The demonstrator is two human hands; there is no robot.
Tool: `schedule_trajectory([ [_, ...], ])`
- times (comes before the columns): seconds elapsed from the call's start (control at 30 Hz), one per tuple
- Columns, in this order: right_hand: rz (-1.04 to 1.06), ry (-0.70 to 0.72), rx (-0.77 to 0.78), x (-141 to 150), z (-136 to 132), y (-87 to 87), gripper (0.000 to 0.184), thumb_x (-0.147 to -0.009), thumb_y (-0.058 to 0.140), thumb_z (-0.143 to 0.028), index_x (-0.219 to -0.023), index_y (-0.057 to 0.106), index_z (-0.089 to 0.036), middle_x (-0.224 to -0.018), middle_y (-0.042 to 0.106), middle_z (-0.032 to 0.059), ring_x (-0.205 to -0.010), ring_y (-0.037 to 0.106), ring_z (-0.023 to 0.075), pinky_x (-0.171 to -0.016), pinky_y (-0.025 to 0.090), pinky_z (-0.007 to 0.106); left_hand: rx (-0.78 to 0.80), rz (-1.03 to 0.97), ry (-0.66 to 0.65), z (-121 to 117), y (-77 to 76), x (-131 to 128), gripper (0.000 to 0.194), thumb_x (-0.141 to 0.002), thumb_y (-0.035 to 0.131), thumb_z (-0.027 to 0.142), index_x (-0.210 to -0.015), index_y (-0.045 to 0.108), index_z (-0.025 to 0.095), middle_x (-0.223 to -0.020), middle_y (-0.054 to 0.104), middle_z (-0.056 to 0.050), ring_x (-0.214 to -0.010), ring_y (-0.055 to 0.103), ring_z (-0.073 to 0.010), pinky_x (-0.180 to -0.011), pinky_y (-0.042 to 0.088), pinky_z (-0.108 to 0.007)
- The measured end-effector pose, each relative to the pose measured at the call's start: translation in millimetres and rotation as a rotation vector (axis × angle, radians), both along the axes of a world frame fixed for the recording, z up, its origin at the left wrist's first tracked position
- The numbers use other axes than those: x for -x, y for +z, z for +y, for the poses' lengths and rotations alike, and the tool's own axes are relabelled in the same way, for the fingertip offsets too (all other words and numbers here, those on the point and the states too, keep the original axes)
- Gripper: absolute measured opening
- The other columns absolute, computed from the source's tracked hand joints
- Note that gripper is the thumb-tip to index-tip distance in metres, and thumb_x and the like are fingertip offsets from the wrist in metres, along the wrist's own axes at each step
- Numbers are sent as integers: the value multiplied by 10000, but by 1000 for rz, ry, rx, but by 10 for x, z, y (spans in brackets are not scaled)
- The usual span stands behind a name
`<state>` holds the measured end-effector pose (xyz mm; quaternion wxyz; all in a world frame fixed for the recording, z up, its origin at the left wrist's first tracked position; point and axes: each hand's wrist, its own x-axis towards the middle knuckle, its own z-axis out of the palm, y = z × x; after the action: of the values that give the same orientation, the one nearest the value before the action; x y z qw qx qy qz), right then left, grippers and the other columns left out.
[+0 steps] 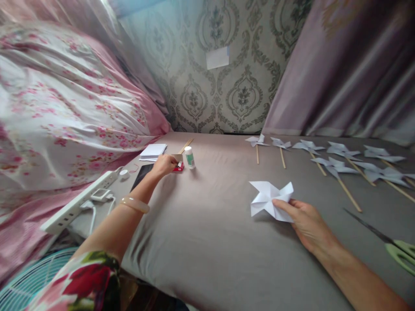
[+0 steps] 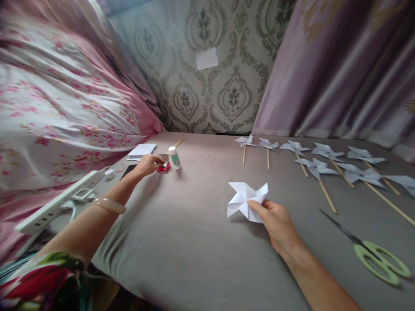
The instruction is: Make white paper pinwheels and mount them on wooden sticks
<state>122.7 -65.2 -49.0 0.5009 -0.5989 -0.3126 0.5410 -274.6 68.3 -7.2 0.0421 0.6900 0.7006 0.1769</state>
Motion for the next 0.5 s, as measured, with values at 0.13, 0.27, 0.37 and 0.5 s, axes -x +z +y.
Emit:
schedule_trajectory([
  [0.13,59,37,-63,12,-3,44,180,-565,749,-262,-694,718,-139,-683,728,56,-596,625,156,-563,457,235,28,81,-7,89,6,16,127,-663,609,180,-712,726,171,-712,717,-17,-722,610,-175,-657,379,-212],
  [0.27,75,29,-100,9,19,70,152,-570,721,-264,-662,711,-143,-654,717,52,-588,608,148,-562,436,236,34,97,-66,185,16,48,92,-692,618,147,-723,704,160,-640,676,47,-698,549,-134,-677,330,-176],
  [0.37,85,35,-90,11,20,99,143,-570,715,-257,-650,705,-139,-642,710,53,-591,603,143,-569,427,236,46,19,-36,241,33,47,85,-646,653,100,-631,677,181,-537,611,80,-657,504,-126,-664,299,-169],
  [0.5,92,29,-66,18,9,153,112,-570,712,-236,-612,691,-134,-614,698,50,-569,584,132,-552,409,230,43,-118,14,301,54,17,136,-567,679,53,-529,653,180,-425,529,82,-560,439,-114,-621,275,-173],
])
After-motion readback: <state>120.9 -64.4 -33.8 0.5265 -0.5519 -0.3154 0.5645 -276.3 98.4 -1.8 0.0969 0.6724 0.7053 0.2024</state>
